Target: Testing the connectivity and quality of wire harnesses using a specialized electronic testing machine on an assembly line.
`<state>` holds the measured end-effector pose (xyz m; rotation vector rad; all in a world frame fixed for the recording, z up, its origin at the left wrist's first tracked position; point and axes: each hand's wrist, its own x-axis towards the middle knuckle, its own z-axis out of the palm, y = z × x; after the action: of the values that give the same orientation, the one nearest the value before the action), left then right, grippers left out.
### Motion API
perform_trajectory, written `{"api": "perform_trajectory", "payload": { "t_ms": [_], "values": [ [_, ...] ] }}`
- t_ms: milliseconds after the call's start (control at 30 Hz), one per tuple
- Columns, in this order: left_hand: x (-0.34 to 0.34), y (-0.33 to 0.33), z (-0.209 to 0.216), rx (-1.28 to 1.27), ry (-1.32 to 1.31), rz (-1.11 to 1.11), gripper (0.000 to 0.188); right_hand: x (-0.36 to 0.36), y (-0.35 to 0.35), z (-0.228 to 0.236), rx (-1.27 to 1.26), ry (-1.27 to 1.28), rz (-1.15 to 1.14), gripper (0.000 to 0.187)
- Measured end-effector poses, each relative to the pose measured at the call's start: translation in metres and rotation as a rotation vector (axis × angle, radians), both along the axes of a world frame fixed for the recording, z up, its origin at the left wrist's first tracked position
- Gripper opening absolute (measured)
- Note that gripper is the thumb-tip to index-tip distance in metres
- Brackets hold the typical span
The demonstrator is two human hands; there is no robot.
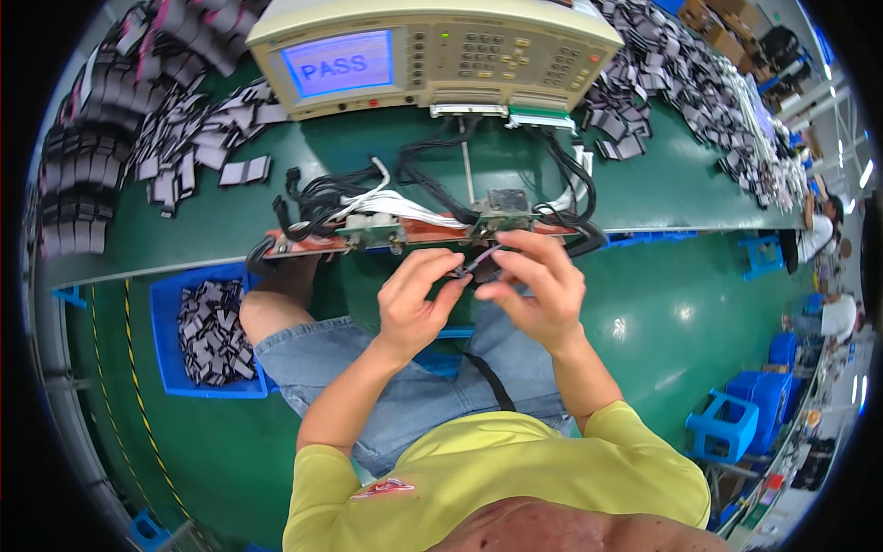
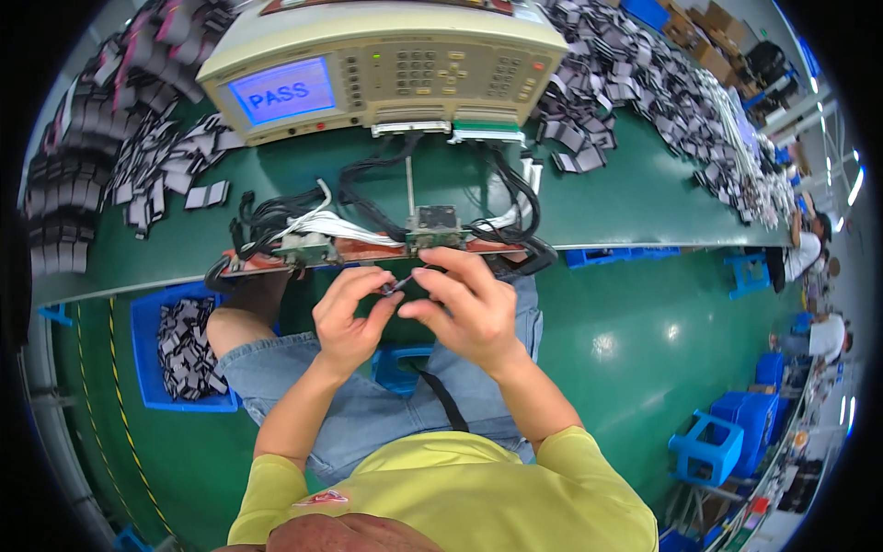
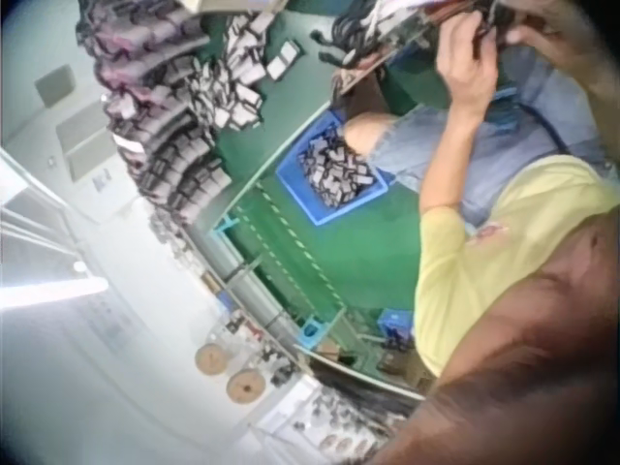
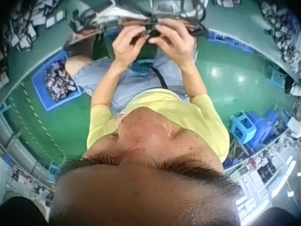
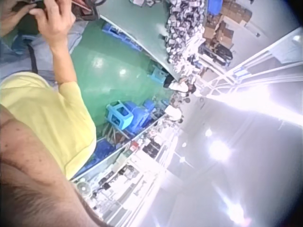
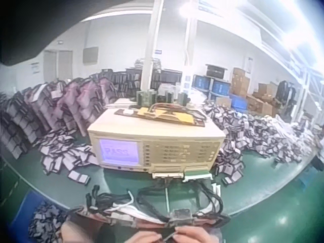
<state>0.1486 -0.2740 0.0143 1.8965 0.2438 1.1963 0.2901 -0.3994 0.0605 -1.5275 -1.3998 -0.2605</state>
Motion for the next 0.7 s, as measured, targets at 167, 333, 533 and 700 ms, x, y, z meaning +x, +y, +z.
{"api": "perform_trajectory", "payload": {
  "t_ms": [167, 333, 533, 700],
  "values": [
    [0.0, -0.001, 0.003, -0.01, -0.029, 0.013, 0.038, 0.002, 0.005, 0.008, -0.18, -0.169, -0.009, 0.038],
    [-0.001, 0.001, 0.002, -0.01, -0.019, -0.034, 0.038, -0.006, 0.01, 0.004, -0.094, -0.144, 0.004, 0.037],
    [0.004, -0.004, -0.001, -0.053, -0.032, -0.097, 0.036, -0.012, 0.003, 0.002, -0.195, -0.092, -0.055, 0.026],
    [0.02, -0.002, 0.003, -0.057, 0.026, -0.035, 0.031, -0.016, 0.011, 0.001, -0.076, -0.013, -0.166, 0.017]
  ]
}}
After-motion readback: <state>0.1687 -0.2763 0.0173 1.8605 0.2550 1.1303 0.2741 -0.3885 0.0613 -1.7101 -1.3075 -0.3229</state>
